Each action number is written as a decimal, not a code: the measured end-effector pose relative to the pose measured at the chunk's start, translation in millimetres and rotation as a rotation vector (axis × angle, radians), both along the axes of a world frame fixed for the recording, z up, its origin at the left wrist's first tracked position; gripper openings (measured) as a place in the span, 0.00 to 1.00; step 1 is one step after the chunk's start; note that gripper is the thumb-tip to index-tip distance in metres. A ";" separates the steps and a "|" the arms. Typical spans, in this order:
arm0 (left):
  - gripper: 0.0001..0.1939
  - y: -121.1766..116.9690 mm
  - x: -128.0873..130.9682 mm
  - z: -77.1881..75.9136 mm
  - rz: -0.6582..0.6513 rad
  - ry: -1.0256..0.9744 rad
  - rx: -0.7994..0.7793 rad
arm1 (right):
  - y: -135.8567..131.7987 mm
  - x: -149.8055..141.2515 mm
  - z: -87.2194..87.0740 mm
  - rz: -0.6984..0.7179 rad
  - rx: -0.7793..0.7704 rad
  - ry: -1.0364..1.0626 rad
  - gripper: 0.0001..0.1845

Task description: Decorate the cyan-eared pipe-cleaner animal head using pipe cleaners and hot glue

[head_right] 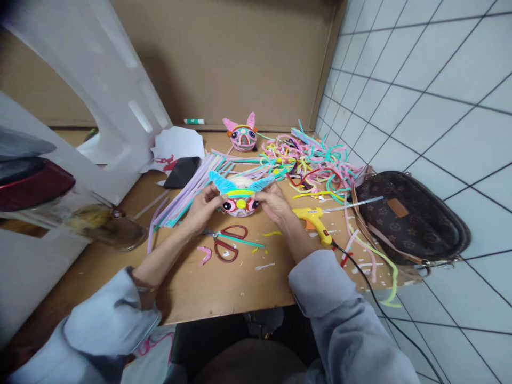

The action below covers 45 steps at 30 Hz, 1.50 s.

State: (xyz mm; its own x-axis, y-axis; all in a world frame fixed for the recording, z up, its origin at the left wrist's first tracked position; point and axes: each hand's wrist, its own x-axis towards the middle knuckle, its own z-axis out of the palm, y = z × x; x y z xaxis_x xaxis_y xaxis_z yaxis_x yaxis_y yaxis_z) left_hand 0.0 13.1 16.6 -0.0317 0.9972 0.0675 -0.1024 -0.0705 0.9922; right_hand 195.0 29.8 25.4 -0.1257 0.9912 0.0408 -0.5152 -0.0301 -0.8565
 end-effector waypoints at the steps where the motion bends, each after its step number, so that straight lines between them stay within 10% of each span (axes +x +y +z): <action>1: 0.21 -0.3 0.3 0.7 0.002 0.032 0.010 | 0.5 0.4 -0.5 0.003 0.004 -0.002 0.37; 45: 0.20 -4.1 3.6 4.5 0.018 0.112 0.026 | 3.2 2.5 -4.8 0.018 0.020 0.016 0.29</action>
